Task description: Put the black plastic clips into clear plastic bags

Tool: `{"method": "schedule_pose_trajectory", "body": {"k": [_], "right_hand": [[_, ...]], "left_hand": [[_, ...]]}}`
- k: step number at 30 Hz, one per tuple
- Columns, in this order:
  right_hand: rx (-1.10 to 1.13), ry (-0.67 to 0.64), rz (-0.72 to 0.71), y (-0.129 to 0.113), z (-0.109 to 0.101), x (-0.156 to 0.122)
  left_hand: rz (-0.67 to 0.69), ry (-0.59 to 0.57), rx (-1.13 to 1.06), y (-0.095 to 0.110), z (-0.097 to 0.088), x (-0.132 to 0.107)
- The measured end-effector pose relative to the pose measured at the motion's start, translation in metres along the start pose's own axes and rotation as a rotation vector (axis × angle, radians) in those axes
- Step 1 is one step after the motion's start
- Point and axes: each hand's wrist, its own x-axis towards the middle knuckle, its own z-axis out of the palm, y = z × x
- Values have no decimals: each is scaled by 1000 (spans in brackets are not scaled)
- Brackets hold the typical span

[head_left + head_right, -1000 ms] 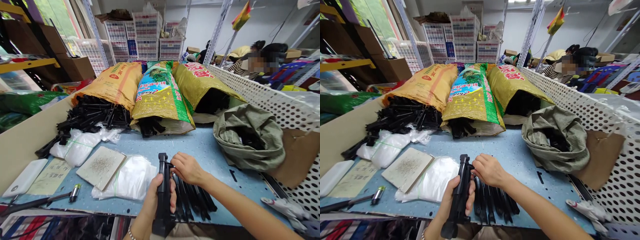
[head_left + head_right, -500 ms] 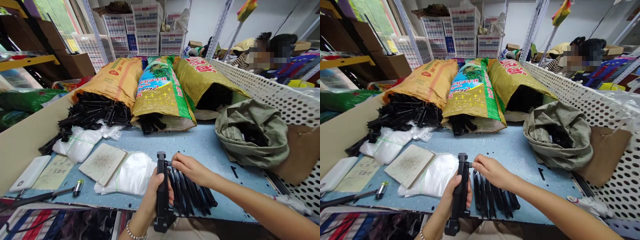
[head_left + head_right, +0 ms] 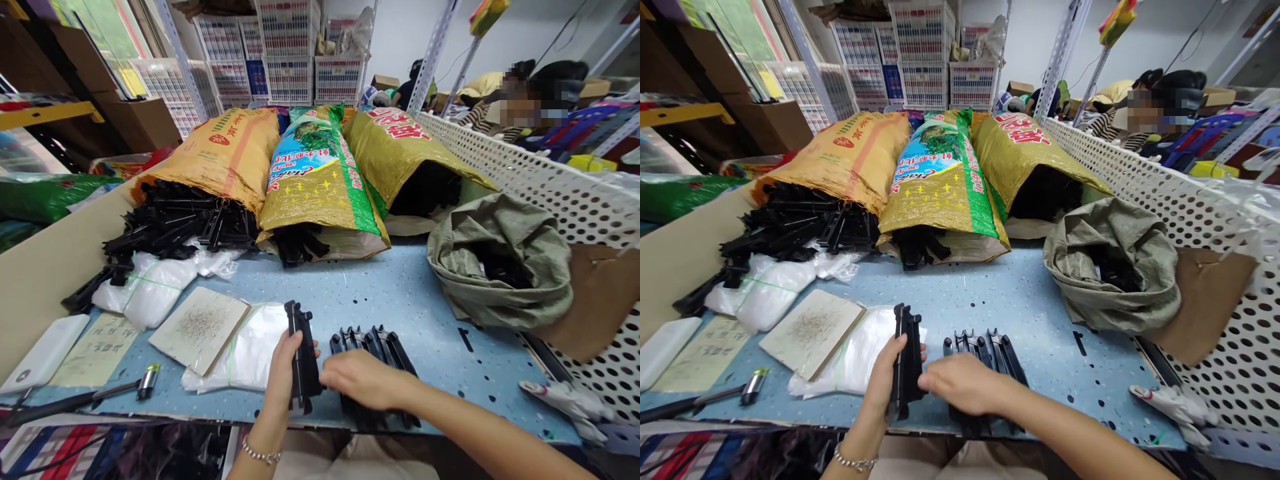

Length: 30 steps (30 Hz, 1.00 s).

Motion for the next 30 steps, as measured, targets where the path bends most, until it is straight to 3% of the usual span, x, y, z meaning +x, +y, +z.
{"method": "schedule_pose_trajectory", "body": {"k": [3, 7, 9, 11, 14, 17, 18, 20, 23, 27, 30], "right_hand": [[-77, 221, 217, 31, -36, 56], [-208, 441, 395, 66, -82, 139], [-254, 497, 453, 77, -98, 164], [-281, 519, 478, 84, -108, 171], [-303, 531, 458, 84, -100, 147], [-319, 539, 378, 63, -64, 89], [-321, 535, 315, 52, -50, 65], [-322, 526, 6, 28, -27, 20], [-226, 460, -194, 4, -19, -21], [-346, 648, -159, 13, -40, -14], [-438, 585, -204, 25, -48, 9]], "left_hand": [[73, 13, 163, -27, -6, 7], [228, 51, 416, -71, 0, 6], [282, 61, 523, -85, 0, 4], [328, 51, 557, -87, -3, 4], [341, 52, 438, -68, -3, 8], [267, 26, 107, -34, 14, 16], [247, 13, -13, -22, 22, 19], [211, -10, -185, -2, 37, 19], [106, -82, -211, 12, 47, 8], [-49, -222, -100, 9, 43, -23], [-79, -230, -51, 6, 40, -40]]}}
